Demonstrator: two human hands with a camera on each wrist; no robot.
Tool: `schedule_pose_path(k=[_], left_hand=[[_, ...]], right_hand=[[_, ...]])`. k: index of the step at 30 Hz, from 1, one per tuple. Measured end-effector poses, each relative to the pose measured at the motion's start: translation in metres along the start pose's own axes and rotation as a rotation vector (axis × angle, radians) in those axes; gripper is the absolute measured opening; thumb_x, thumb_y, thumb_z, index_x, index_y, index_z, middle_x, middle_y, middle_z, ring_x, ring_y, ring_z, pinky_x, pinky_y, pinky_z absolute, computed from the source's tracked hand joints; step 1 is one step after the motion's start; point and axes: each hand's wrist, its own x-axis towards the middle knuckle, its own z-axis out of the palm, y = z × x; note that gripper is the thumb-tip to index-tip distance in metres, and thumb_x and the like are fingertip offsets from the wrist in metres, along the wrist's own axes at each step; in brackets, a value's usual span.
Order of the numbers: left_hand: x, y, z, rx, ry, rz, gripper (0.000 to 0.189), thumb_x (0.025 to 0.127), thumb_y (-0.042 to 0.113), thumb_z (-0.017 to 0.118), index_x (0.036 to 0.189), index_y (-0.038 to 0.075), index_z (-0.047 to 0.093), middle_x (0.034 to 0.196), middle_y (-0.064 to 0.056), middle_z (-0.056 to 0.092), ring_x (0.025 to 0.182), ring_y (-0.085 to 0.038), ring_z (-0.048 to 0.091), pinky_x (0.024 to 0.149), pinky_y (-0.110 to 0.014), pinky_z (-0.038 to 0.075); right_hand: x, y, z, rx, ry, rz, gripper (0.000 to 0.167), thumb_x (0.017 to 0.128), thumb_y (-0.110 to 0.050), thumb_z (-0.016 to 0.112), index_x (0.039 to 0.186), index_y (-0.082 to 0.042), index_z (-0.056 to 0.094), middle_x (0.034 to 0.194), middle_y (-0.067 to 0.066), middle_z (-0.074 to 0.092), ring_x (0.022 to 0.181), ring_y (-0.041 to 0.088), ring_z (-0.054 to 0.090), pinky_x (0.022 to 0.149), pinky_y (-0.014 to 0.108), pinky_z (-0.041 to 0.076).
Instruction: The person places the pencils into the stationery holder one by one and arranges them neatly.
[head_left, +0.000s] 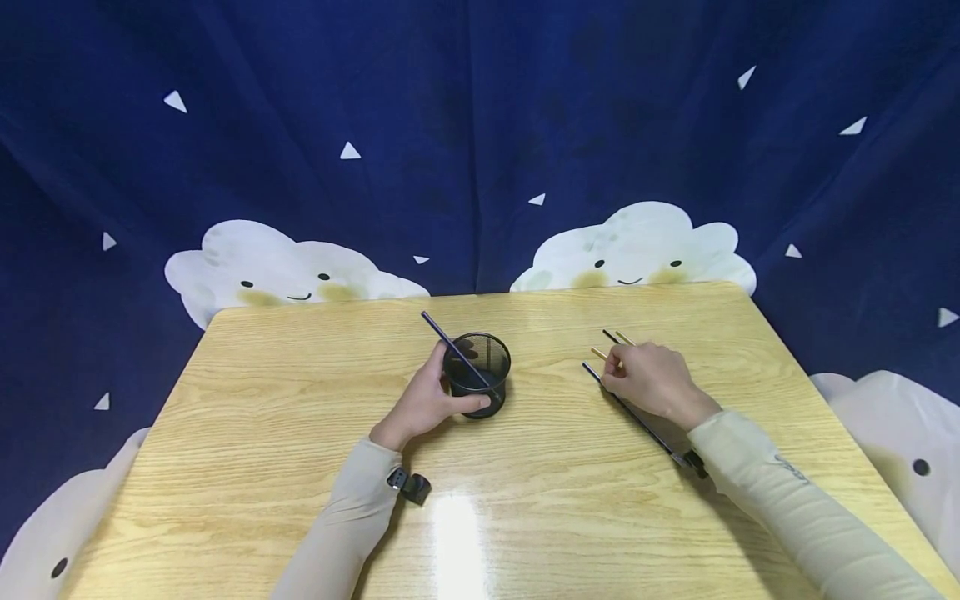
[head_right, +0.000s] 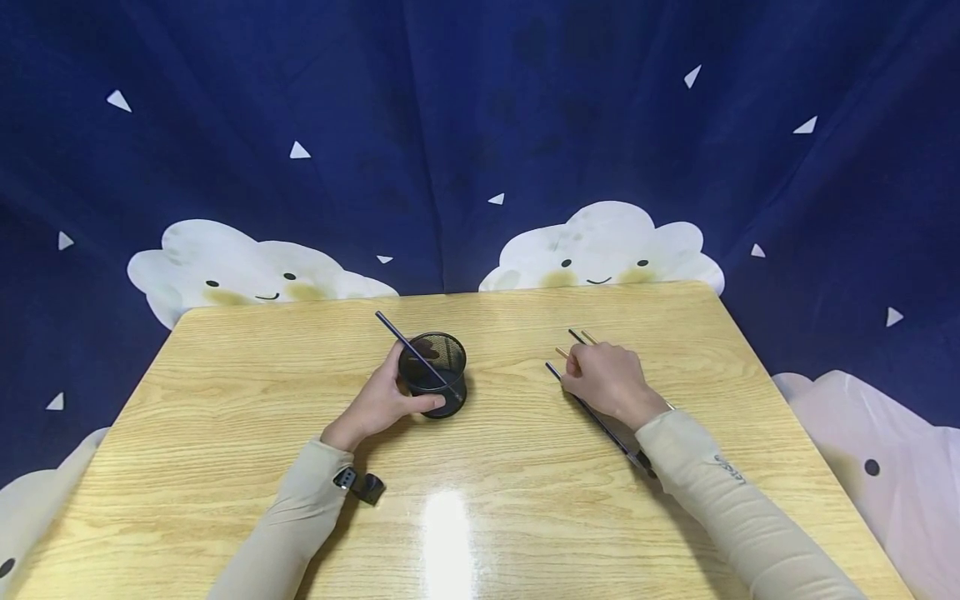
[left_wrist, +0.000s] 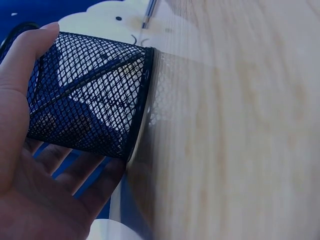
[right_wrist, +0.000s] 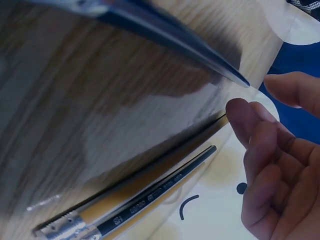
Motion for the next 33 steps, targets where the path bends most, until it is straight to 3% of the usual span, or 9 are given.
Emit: schedule_pose_path(k=[14,25,33], left_hand=[[-0.0003,-0.0009,0.0012,-0.010,0.008,0.001,0.098,0.083,0.009,0.096,0.162,0.008,0.039,0.149,-0.014,0.059,0.137,-0.031,0.057,0.120,-0.050,0.039],[-0.0002,-0.0012,0.0010,-0.004,0.016,0.001,0.097,0.082,0.007,0.096,0.162,0.011,0.041,0.150,-0.014,0.059,0.139,-0.031,0.055,0.121,-0.048,0.037],[0.0015,-0.0018,0.0014,-0.010,0.009,0.004,0.098,0.083,0.006,0.095,0.162,0.007,0.040,0.150,-0.014,0.058,0.140,-0.032,0.055,0.121,-0.050,0.036]], right_hand=[[0.0020,0.0040,0.0049,-0.003,-0.081,0.004,0.014,0.097,-0.020,0.076,0.085,-0.018,0.068,0.073,-0.007,0.062,0.062,0.016,0.055,0.053,0.038,0.047],[0.0040,-0.0013,0.0071,-0.004,-0.081,-0.008,0.010,0.093,-0.019,0.076,0.085,-0.019,0.069,0.075,-0.009,0.064,0.065,0.016,0.058,0.055,0.041,0.050],[0.0062,-0.0021,0.0097,-0.024,-0.073,0.004,0.009,0.089,-0.019,0.076,0.084,-0.020,0.069,0.076,-0.008,0.066,0.073,0.020,0.063,0.058,0.048,0.053]])
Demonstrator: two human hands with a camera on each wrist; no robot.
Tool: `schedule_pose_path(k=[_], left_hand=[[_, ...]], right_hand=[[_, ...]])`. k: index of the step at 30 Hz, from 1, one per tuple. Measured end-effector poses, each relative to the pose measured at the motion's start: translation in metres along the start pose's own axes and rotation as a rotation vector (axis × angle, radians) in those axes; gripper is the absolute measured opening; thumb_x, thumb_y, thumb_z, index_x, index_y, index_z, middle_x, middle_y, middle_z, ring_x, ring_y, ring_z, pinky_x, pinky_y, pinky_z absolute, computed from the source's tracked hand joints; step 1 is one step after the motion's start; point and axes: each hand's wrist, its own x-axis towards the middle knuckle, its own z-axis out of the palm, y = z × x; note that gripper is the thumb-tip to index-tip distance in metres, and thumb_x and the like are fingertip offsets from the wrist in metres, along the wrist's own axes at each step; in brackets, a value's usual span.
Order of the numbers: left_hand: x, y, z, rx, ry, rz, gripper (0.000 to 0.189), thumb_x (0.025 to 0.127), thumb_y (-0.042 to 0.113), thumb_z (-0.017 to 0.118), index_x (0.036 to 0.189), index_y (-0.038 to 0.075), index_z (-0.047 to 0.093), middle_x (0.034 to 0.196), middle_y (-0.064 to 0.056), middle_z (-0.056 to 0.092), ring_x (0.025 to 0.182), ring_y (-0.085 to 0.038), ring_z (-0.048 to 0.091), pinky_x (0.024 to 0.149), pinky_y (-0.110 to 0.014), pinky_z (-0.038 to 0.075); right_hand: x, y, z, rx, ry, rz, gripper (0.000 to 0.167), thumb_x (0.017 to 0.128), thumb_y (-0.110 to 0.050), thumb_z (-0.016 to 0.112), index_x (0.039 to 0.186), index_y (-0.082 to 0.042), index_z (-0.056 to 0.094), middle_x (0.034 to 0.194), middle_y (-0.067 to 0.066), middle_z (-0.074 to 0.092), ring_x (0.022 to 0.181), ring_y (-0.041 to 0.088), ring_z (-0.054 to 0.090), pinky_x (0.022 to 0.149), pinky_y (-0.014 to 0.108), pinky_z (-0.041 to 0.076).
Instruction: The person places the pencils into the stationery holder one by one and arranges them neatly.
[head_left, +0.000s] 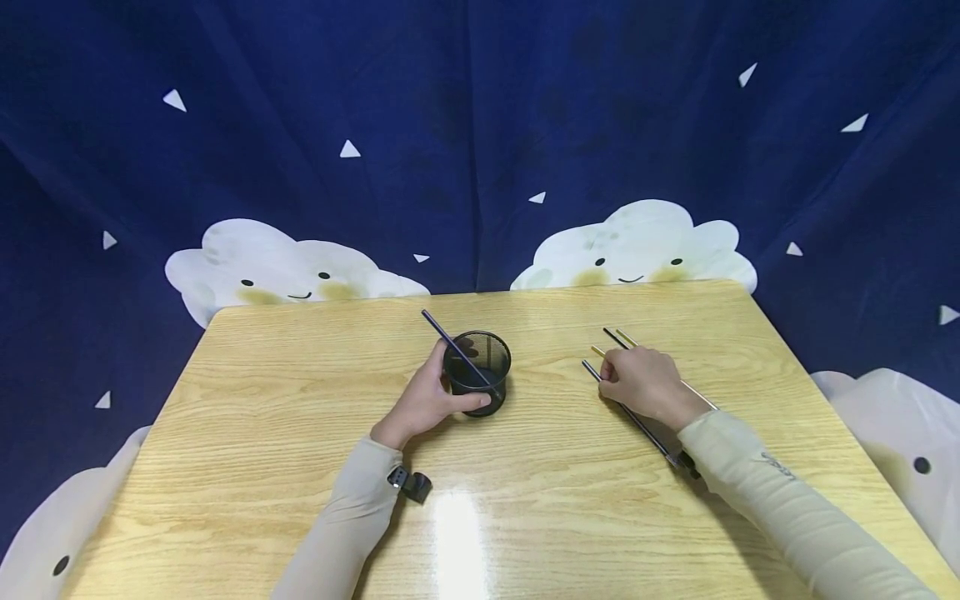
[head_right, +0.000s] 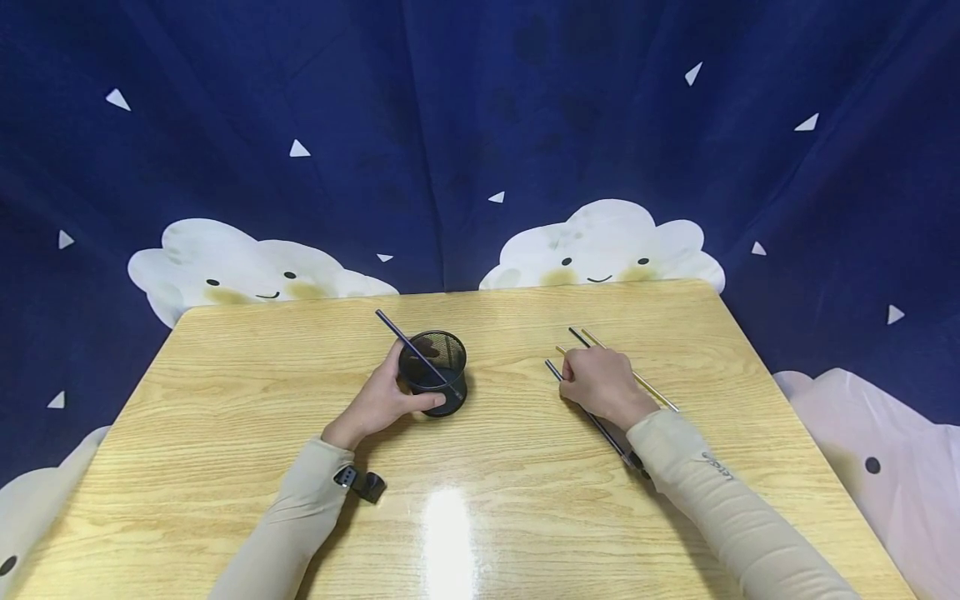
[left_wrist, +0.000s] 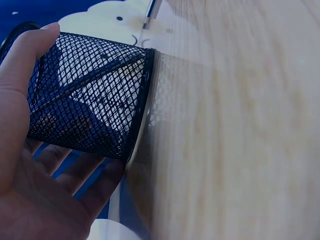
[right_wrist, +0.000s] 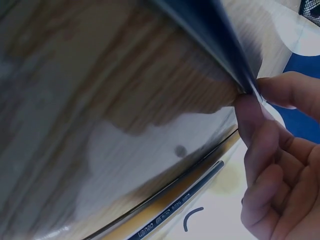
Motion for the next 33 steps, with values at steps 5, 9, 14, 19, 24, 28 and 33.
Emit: schedule_pose_path(k=[5,9,14,19,24,28,33], left_hand=[[0.000,0.002,0.000,0.008,0.001,0.000,0.097,0.083,0.007,0.095,0.163,0.006,0.040,0.151,-0.015,0.057,0.140,-0.032,0.054,0.122,-0.049,0.036],[0.000,0.002,0.000,0.006,-0.005,0.000,0.097,0.083,0.008,0.095,0.163,0.005,0.039,0.150,-0.016,0.058,0.140,-0.033,0.055,0.121,-0.050,0.037],[-0.001,0.001,0.000,0.002,-0.004,0.002,0.097,0.083,0.007,0.096,0.162,0.006,0.040,0.150,-0.015,0.059,0.141,-0.032,0.054,0.122,-0.049,0.035],[0.000,0.001,0.000,0.001,-0.002,0.008,0.097,0.083,0.006,0.095,0.162,0.005,0.040,0.150,-0.015,0.059,0.141,-0.032,0.054,0.122,-0.049,0.036],[0.000,0.002,0.000,-0.008,-0.004,0.018,0.098,0.083,0.005,0.095,0.162,0.003,0.038,0.151,-0.017,0.058,0.141,-0.033,0.054,0.122,-0.050,0.036],[-0.001,0.001,0.000,-0.012,-0.006,0.016,0.099,0.082,0.004,0.095,0.163,0.003,0.037,0.152,-0.019,0.057,0.141,-0.033,0.054,0.122,-0.050,0.036],[-0.001,0.001,0.000,-0.009,-0.004,0.009,0.099,0.083,0.005,0.095,0.163,0.004,0.037,0.152,-0.020,0.057,0.139,-0.033,0.056,0.121,-0.050,0.037]], right_hand=[[0.000,0.001,0.001,0.006,-0.002,-0.009,0.007,0.089,-0.018,0.075,0.085,-0.020,0.069,0.076,-0.008,0.066,0.071,0.019,0.062,0.059,0.048,0.053],[-0.002,0.002,0.002,0.028,-0.013,-0.013,0.008,0.092,-0.016,0.074,0.086,-0.018,0.070,0.075,-0.009,0.065,0.065,0.016,0.057,0.056,0.041,0.050],[-0.003,0.002,0.003,0.039,0.008,-0.023,0.008,0.092,-0.015,0.074,0.086,-0.017,0.070,0.071,-0.010,0.062,0.061,0.014,0.053,0.052,0.036,0.045],[-0.002,-0.004,0.000,0.048,0.042,-0.047,0.007,0.092,-0.016,0.073,0.087,-0.017,0.069,0.065,-0.011,0.057,0.057,0.014,0.049,0.051,0.037,0.043],[-0.001,-0.012,-0.007,0.060,0.099,-0.078,0.006,0.094,-0.015,0.071,0.088,-0.017,0.071,0.060,-0.012,0.055,0.055,0.013,0.049,0.050,0.038,0.043],[0.000,-0.018,-0.013,0.092,0.108,-0.081,0.006,0.097,-0.015,0.070,0.092,-0.014,0.073,0.058,-0.013,0.057,0.053,0.012,0.049,0.049,0.036,0.042],[0.002,-0.023,-0.020,0.132,0.125,-0.080,0.009,0.096,-0.017,0.069,0.098,-0.010,0.075,0.062,-0.010,0.059,0.052,0.012,0.048,0.049,0.035,0.040]])
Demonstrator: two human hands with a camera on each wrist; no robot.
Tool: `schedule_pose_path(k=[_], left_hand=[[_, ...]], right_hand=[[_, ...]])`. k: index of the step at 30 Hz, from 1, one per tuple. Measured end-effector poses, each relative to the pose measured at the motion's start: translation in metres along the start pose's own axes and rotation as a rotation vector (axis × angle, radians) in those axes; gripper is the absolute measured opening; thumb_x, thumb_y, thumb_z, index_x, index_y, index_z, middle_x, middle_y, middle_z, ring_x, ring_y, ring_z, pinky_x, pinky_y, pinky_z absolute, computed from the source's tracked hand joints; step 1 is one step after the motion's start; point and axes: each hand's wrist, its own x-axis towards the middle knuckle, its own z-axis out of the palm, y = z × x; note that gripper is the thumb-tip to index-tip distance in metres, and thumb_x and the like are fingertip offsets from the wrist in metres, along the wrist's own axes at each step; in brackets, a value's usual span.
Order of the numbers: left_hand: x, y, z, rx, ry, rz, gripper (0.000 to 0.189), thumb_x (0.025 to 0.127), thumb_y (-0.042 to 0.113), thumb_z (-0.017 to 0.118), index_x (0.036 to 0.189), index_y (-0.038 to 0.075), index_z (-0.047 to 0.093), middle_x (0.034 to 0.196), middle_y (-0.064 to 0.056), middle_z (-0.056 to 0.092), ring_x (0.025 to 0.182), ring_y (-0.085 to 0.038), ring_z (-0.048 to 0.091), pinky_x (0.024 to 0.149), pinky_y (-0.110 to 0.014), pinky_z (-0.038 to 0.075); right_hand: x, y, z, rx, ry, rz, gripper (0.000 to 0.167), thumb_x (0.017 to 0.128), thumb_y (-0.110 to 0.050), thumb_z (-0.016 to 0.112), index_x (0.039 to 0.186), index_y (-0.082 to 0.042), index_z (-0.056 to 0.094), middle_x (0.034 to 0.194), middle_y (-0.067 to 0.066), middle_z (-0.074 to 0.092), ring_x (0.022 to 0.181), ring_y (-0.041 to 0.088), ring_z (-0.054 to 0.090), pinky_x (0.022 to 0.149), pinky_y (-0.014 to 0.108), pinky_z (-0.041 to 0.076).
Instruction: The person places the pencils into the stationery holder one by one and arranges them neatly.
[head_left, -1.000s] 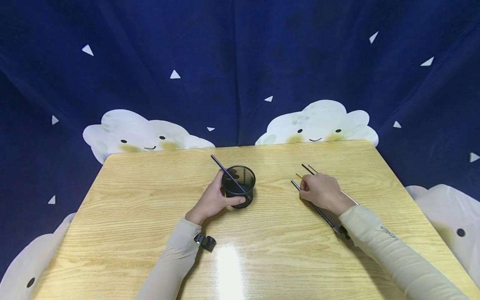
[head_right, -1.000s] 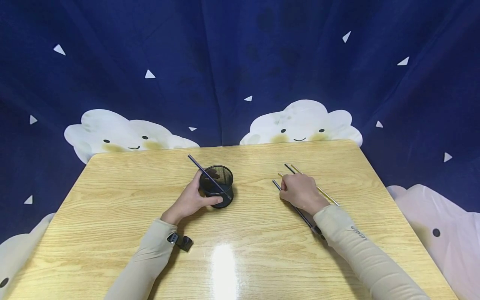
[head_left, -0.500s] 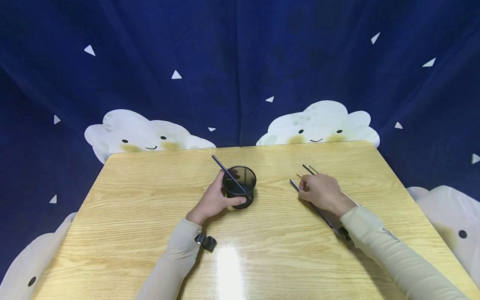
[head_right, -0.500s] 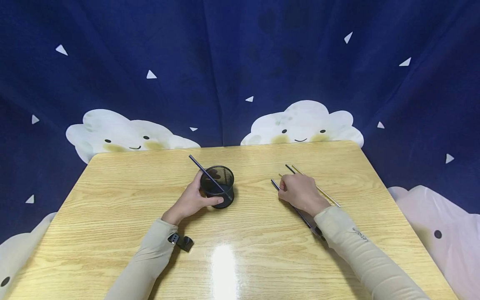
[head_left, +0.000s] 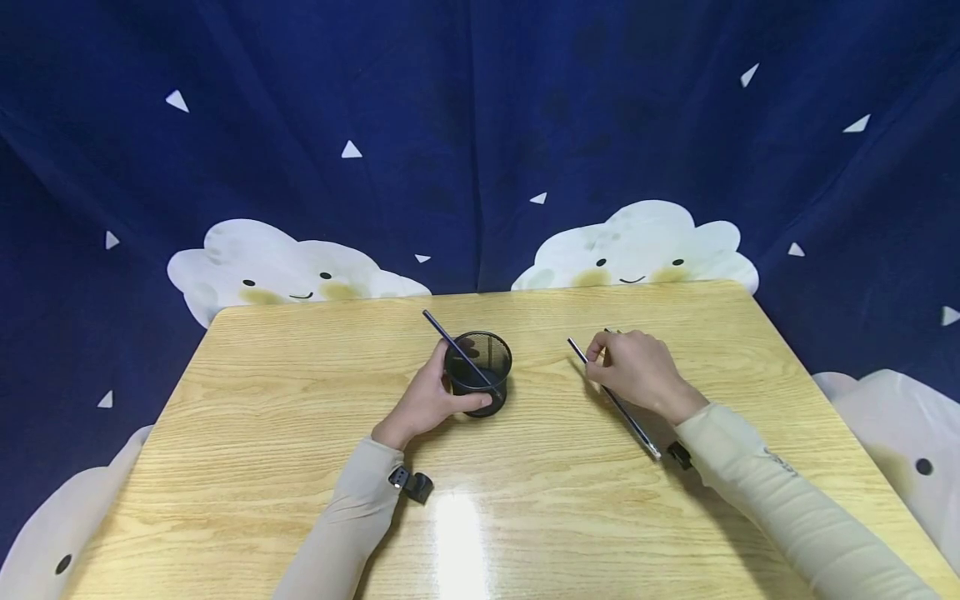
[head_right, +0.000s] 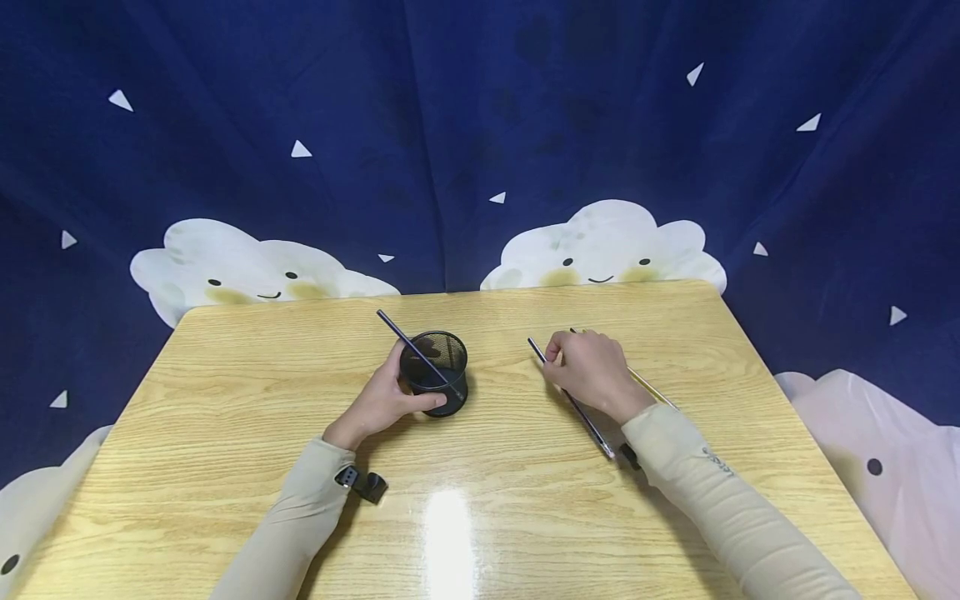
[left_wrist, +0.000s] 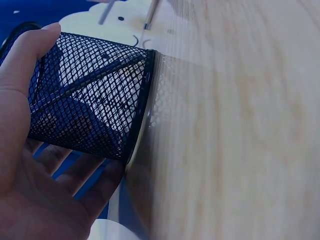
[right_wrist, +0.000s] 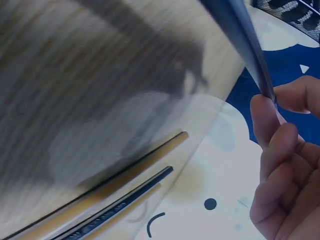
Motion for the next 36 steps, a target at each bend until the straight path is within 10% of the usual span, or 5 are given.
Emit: schedule_pose_path(k=[36], left_hand=[[0.000,-0.001,-0.001,0.034,0.015,-0.030,0.095,0.082,0.010,0.096,0.160,0.012,0.042,0.150,-0.013,0.057,0.138,-0.031,0.056,0.120,-0.050,0.037]], right_hand=[[0.028,-0.059,-0.021,0.187,0.274,-0.120,0.014,0.093,-0.021,0.071,0.100,-0.012,0.078,0.070,-0.008,0.067,0.049,0.011,0.050,0.056,0.039,0.041]])
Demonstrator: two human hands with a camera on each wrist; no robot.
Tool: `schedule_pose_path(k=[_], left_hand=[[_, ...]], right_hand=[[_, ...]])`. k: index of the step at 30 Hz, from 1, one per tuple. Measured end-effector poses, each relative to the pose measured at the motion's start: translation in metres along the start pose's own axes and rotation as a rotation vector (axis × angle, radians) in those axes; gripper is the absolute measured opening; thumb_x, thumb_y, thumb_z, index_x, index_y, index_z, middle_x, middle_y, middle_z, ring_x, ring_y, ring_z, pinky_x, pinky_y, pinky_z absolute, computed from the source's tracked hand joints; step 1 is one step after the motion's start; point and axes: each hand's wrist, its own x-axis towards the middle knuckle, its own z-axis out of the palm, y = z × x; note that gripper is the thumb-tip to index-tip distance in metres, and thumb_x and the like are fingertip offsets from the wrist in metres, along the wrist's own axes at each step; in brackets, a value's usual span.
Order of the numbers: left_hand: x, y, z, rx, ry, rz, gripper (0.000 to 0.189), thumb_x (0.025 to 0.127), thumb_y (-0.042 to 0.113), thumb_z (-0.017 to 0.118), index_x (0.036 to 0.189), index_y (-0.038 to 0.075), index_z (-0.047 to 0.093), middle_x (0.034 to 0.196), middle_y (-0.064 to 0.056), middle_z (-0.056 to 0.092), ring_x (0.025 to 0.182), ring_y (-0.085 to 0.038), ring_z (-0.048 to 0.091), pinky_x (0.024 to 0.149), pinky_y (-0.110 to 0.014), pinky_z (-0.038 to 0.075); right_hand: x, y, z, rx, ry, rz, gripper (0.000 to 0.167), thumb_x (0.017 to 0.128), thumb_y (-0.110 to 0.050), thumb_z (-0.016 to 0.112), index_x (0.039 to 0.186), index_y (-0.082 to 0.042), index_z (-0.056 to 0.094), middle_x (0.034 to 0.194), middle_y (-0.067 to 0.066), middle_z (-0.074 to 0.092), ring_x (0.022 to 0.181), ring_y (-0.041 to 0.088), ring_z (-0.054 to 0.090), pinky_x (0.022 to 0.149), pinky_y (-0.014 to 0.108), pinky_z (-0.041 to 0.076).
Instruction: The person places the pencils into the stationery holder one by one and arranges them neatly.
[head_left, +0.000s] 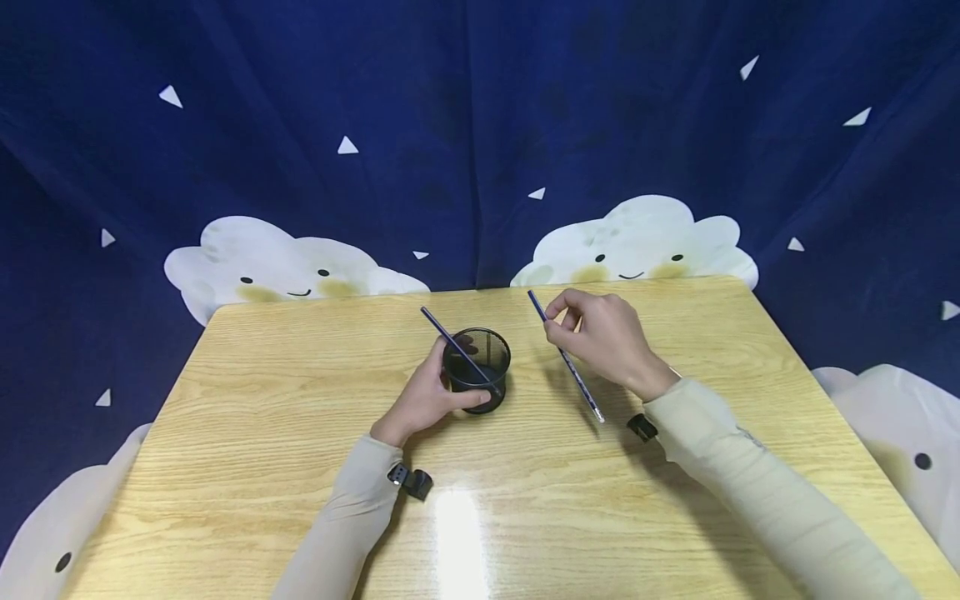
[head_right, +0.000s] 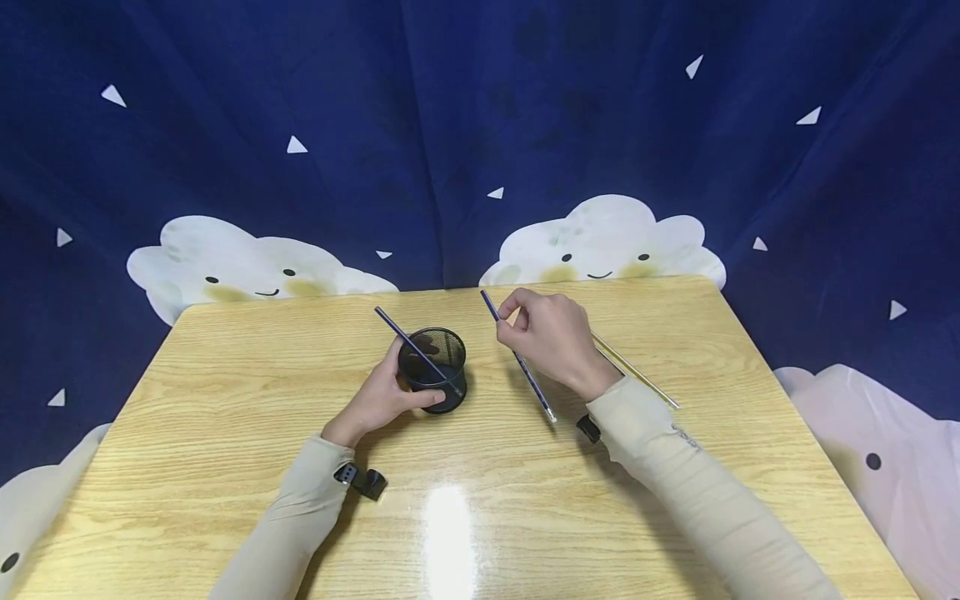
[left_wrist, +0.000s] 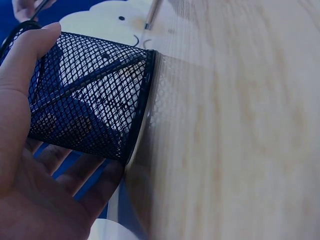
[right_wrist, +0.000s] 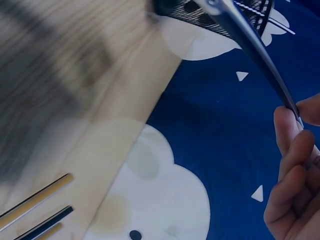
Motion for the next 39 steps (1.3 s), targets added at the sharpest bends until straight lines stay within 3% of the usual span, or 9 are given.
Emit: schedule_pose_path(k=[14,28,39], left_hand=[[-0.001,0.000,0.002,-0.029,-0.005,0.014,0.094,0.083,0.009,0.095,0.161,0.010,0.042,0.151,-0.014,0.057,0.139,-0.031,0.054,0.121,-0.051,0.036],[-0.001,0.002,0.001,-0.028,-0.005,0.021,0.095,0.083,0.009,0.095,0.161,0.009,0.041,0.151,-0.014,0.057,0.139,-0.031,0.054,0.121,-0.050,0.036],[0.004,-0.010,-0.002,-0.011,-0.005,0.117,0.096,0.084,0.026,0.097,0.161,0.010,0.042,0.147,-0.013,0.060,0.135,-0.031,0.058,0.118,-0.048,0.041]], right_hand=[[0.012,-0.023,0.007,0.082,0.049,-0.052,0.012,0.093,-0.022,0.072,0.099,-0.014,0.078,0.069,-0.009,0.068,0.049,0.010,0.053,0.058,0.038,0.042],[0.020,-0.038,0.010,0.156,0.129,-0.148,0.008,0.093,-0.018,0.074,0.097,-0.013,0.078,0.069,-0.011,0.070,0.049,0.006,0.052,0.051,0.031,0.040],[0.032,-0.053,0.009,0.187,0.177,-0.227,0.008,0.093,-0.017,0.074,0.097,-0.010,0.077,0.072,-0.008,0.073,0.050,0.007,0.053,0.049,0.029,0.040]])
